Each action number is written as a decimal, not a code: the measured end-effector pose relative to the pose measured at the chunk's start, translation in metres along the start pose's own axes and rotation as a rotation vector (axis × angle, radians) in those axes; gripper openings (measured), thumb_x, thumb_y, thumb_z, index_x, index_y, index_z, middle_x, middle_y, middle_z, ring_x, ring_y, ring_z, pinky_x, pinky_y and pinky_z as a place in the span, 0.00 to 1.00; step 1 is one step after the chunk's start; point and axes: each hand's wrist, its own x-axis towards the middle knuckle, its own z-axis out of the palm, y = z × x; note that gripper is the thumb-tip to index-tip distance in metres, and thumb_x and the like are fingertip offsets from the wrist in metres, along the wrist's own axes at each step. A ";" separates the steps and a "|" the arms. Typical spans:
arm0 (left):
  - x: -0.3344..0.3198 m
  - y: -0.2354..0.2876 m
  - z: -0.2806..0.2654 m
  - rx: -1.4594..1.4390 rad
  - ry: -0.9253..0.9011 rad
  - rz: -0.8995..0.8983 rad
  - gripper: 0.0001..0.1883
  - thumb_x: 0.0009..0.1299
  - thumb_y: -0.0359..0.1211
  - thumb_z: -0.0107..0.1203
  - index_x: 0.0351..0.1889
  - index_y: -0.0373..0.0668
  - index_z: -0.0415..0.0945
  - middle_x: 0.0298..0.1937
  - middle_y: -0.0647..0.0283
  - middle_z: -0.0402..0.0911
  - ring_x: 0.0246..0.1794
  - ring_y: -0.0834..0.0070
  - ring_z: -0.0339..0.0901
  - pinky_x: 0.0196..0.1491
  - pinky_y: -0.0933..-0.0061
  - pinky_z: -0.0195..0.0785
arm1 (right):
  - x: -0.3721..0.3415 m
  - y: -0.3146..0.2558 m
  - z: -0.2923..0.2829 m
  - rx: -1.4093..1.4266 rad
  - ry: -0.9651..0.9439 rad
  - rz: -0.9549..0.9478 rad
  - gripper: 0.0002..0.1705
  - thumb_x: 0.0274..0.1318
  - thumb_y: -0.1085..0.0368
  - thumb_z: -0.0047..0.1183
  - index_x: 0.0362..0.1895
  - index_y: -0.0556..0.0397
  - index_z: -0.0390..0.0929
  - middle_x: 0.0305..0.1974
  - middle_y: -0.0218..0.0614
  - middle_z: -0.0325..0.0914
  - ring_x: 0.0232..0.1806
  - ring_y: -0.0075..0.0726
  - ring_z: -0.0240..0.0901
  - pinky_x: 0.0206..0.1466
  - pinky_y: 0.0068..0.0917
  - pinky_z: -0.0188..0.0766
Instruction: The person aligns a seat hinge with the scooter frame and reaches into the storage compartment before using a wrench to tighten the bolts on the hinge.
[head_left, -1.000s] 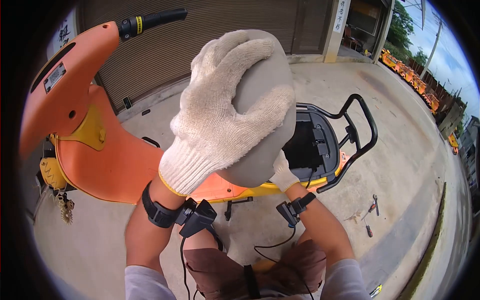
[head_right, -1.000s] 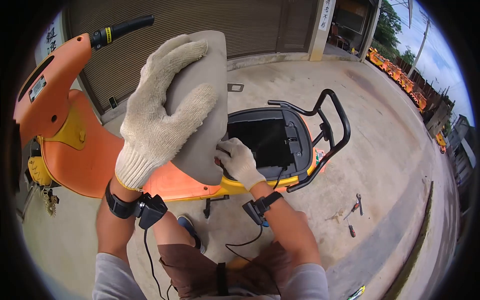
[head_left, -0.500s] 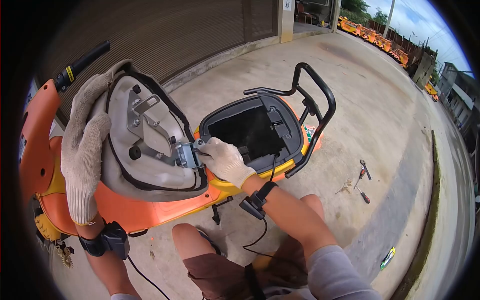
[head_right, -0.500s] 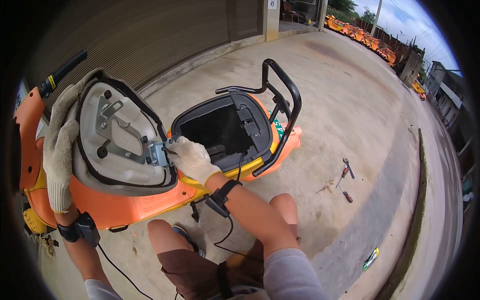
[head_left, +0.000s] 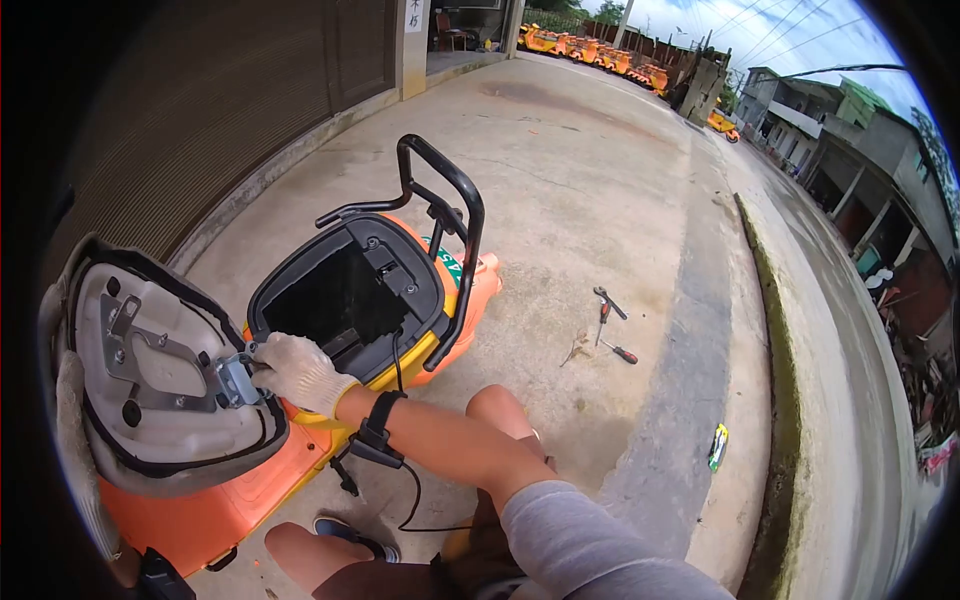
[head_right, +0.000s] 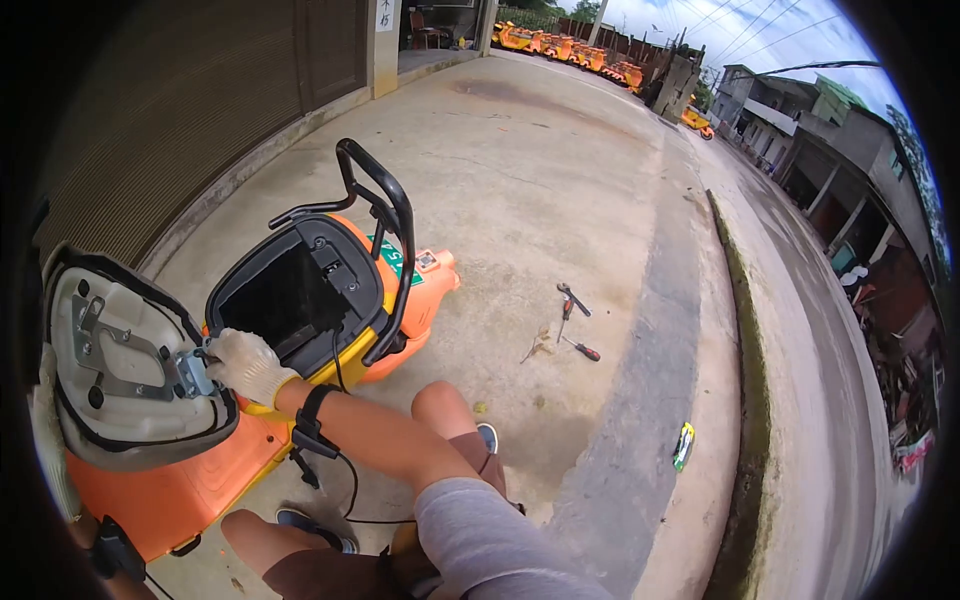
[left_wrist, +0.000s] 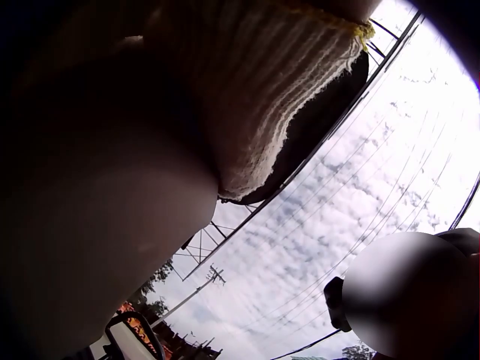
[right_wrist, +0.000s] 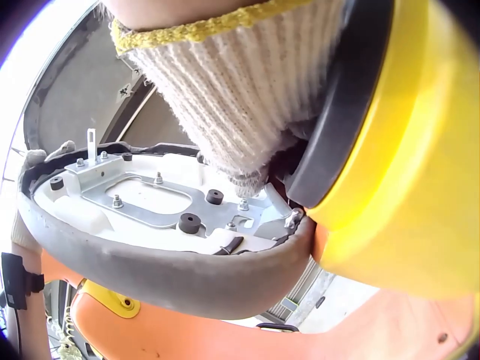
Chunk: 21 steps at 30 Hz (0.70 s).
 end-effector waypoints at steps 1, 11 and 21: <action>0.004 -0.003 0.005 0.003 -0.026 0.038 0.30 0.78 0.43 0.47 0.73 0.35 0.62 0.72 0.51 0.69 0.76 0.62 0.61 0.78 0.62 0.46 | -0.001 0.003 -0.005 -0.003 -0.027 -0.008 0.17 0.55 0.54 0.57 0.41 0.53 0.85 0.43 0.52 0.77 0.47 0.60 0.77 0.54 0.47 0.74; -0.022 0.029 -0.002 -0.027 0.103 -0.012 0.26 0.72 0.34 0.54 0.68 0.36 0.69 0.65 0.54 0.76 0.63 0.68 0.75 0.68 0.69 0.66 | 0.002 -0.012 -0.074 -0.054 -0.407 0.167 0.22 0.69 0.60 0.43 0.63 0.50 0.73 0.37 0.46 0.83 0.42 0.46 0.83 0.49 0.37 0.76; -0.026 0.029 -0.002 0.053 0.166 0.037 0.24 0.69 0.31 0.55 0.64 0.41 0.75 0.62 0.62 0.77 0.60 0.73 0.75 0.66 0.72 0.66 | 0.030 -0.025 -0.087 -0.597 -0.519 -0.115 0.20 0.68 0.53 0.46 0.56 0.47 0.79 0.36 0.48 0.83 0.40 0.57 0.80 0.46 0.49 0.76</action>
